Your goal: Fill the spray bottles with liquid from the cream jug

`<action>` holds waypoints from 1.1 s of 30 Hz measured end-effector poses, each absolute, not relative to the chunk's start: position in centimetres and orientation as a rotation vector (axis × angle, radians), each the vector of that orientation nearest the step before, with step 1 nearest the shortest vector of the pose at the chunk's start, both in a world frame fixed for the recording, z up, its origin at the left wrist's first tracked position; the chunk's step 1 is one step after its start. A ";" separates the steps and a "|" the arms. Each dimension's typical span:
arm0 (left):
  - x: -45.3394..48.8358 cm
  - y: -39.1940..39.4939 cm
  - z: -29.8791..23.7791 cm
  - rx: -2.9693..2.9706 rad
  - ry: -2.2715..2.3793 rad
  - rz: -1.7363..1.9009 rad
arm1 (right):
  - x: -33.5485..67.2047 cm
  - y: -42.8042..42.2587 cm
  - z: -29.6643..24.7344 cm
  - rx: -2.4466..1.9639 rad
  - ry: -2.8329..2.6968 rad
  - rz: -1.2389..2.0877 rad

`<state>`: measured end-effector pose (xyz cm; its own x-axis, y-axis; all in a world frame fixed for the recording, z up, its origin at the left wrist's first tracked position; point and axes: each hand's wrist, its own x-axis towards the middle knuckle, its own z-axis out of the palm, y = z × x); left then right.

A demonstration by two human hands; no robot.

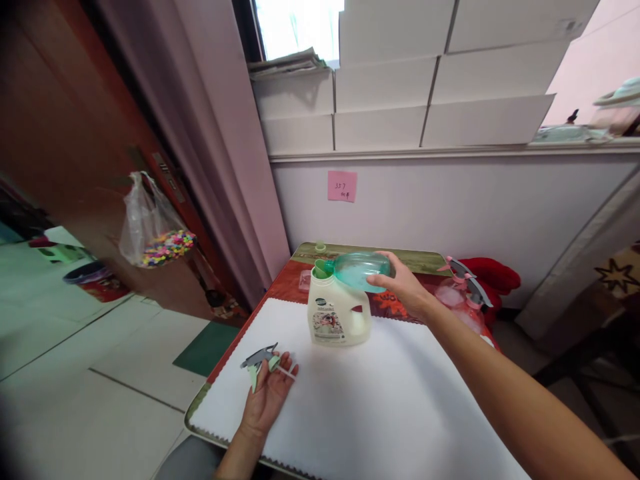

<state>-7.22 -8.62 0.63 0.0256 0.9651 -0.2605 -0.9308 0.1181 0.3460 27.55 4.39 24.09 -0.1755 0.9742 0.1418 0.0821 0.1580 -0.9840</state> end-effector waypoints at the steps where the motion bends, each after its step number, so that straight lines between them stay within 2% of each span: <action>1: -7.3 -8.7 0.5 0.096 0.467 1.464 | 27.5 4.4 24.4 -1.092 -1.488 1.159; 19: -7.1 -8.6 0.7 0.114 0.479 1.486 | 26.5 6.2 29.9 -1.202 -1.741 1.077; 33: -6.8 -8.4 1.5 0.085 0.546 1.488 | 24.1 7.3 35.7 -1.330 -2.211 0.588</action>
<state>-6.83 -8.44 1.49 -0.0134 0.9560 -0.2930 -0.9183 0.1041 0.3818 24.07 7.32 35.70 -0.4050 0.8950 0.1869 0.6840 0.4323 -0.5876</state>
